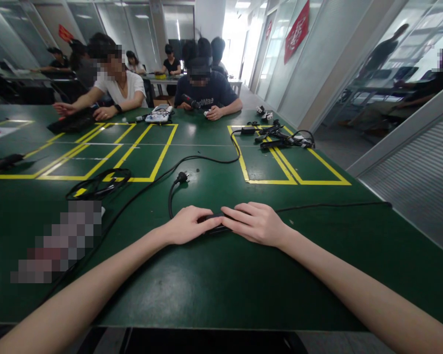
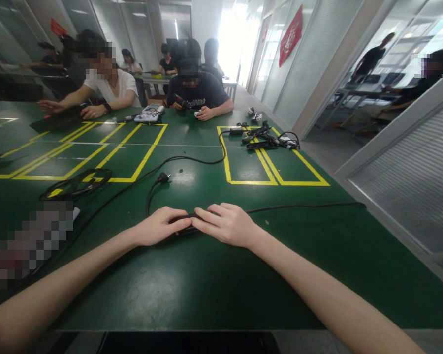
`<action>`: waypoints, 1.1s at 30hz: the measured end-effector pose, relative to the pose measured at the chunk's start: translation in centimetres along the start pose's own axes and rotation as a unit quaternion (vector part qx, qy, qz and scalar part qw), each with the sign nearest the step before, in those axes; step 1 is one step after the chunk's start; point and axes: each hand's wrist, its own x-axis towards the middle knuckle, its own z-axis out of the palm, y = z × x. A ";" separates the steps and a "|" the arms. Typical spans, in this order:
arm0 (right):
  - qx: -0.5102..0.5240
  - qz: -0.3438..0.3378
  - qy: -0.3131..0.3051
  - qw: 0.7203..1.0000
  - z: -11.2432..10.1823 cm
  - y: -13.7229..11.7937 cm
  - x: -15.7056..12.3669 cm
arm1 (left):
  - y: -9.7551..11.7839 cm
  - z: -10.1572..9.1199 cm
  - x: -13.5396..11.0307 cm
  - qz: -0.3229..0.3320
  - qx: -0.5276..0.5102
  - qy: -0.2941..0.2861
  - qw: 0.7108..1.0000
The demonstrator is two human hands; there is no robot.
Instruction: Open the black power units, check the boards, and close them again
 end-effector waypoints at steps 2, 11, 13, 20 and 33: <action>-0.002 0.014 0.009 1.000 -0.1 0.0 0.1 | 0.0 -0.1 -0.1 -0.012 -0.088 -0.013 0.996; 0.202 0.177 -0.041 0.962 0.6 -0.6 0.2 | -1.1 0.7 -0.3 0.085 0.093 0.105 0.986; 0.210 0.189 -0.019 0.959 0.9 -0.7 0.2 | -1.3 0.7 -0.3 0.107 0.154 0.119 0.975; 0.188 0.170 -0.060 0.965 1.0 -0.2 0.1 | -1.4 1.0 -0.3 0.090 0.202 0.116 0.968; 0.255 0.321 0.021 0.912 0.4 3.1 -2.2 | -0.8 0.7 -0.8 0.252 0.251 0.265 0.896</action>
